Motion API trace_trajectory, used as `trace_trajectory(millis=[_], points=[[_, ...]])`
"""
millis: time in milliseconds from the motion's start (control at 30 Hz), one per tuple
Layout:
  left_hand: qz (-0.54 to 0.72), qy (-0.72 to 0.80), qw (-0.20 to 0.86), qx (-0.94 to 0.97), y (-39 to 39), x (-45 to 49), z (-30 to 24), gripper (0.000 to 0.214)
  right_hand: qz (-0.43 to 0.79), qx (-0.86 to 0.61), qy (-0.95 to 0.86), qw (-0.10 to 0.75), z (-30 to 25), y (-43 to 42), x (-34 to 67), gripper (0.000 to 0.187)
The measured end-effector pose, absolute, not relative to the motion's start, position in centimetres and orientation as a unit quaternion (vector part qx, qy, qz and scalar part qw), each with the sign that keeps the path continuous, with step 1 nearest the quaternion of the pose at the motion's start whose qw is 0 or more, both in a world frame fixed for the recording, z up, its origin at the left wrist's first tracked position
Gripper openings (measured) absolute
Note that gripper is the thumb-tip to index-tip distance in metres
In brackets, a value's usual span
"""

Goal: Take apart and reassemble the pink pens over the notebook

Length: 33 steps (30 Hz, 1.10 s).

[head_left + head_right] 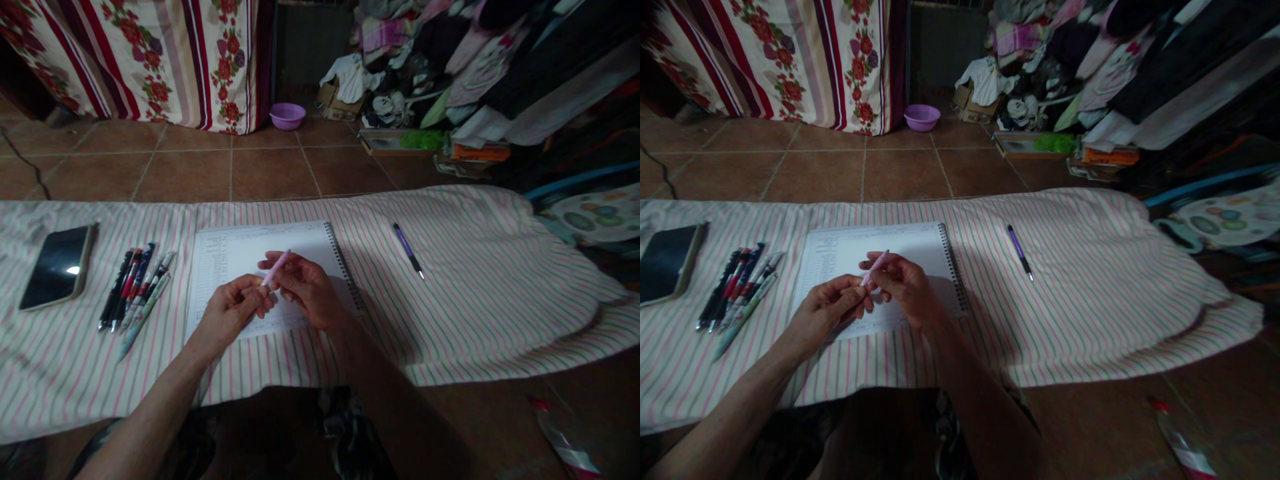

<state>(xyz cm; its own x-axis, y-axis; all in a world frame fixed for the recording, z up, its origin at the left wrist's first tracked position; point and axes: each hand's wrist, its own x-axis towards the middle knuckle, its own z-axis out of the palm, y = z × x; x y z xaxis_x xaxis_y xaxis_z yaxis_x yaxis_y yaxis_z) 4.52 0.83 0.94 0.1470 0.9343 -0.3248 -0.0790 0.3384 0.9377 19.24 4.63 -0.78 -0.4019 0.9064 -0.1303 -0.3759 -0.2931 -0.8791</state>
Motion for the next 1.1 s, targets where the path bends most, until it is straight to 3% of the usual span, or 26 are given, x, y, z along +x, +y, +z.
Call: trace_trajectory(millis=[233, 533, 733, 1000, 1100], points=[[0.398, 0.520, 0.635, 0.409, 0.75, 4.67, 0.95, 0.025, 0.703, -0.357, -0.429, 0.440, -0.77, 4.70, 19.08, 0.010], [0.402, 0.506, 0.657, 0.388, 0.81, 4.70, 0.94, 0.026, 0.729, -0.330, -0.399, 0.447, -0.62, 4.58, 19.21, 0.033], [0.397, 0.504, 0.656, 0.398, 0.77, 4.62, 0.41, 0.026, 0.706, -0.359, -0.413, 0.449, -0.55, 4.61, 19.10, 0.013], [0.393, 0.509, 0.656, 0.395, 0.84, 4.67, 0.88, 0.024, 0.721, -0.341, -0.406, 0.446, -0.64, 4.61, 19.17, 0.029], [0.404, 0.504, 0.662, 0.381, 0.85, 4.68, 1.12, 0.023, 0.722, -0.327, -0.420, 0.442, -0.63, 4.56, 19.36, 0.025]])
